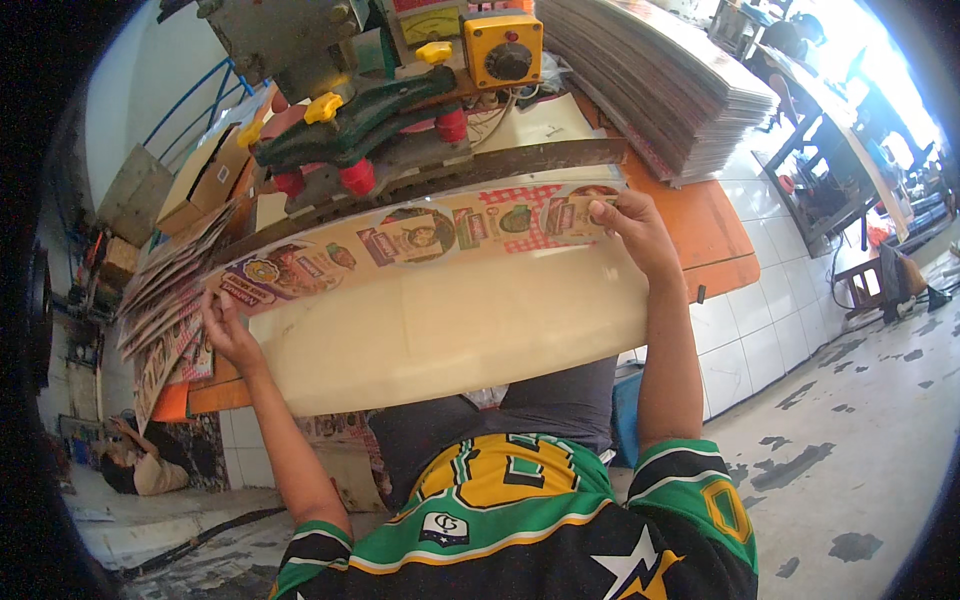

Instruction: The person positions a printed plastic sheet under a heat sealer, presses the sealer bar down by hand, and then pulls the sheet away to check the seal.

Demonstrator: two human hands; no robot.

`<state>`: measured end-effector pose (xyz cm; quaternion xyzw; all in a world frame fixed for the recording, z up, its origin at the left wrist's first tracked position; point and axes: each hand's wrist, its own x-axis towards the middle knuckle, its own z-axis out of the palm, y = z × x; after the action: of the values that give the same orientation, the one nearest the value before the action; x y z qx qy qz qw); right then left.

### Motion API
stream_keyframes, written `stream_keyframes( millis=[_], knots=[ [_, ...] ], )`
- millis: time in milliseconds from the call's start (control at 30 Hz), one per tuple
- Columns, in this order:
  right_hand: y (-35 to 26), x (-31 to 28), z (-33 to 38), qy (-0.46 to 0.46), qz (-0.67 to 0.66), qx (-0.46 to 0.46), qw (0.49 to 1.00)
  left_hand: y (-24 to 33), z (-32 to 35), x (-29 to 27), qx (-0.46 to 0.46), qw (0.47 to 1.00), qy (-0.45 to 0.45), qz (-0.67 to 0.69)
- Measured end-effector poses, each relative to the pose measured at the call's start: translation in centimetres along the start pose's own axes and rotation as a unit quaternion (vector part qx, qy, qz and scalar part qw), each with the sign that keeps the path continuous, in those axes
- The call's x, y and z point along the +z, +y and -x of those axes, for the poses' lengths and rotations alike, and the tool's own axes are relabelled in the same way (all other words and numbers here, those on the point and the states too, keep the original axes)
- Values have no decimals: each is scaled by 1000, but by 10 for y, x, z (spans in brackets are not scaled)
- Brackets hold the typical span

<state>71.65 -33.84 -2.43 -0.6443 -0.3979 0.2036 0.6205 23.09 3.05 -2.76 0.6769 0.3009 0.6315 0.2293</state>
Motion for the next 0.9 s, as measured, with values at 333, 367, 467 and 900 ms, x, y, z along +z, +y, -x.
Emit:
stream_keyframes(
  millis=[333,367,467,900],
  knots=[
    [-14,9,2,-20,-50,-34,998,-14,0,-6,-10,1000,-3,12],
    [-12,9,1,-15,-44,-43,998,-17,1,-8,-10,1000,0,11],
    [-6,4,0,-6,-19,-41,999,-22,2,-9,-23,999,-1,23],
    [-2,17,5,-74,-63,50,994,3,17,-33,-87,996,-5,-16]
  ],
)
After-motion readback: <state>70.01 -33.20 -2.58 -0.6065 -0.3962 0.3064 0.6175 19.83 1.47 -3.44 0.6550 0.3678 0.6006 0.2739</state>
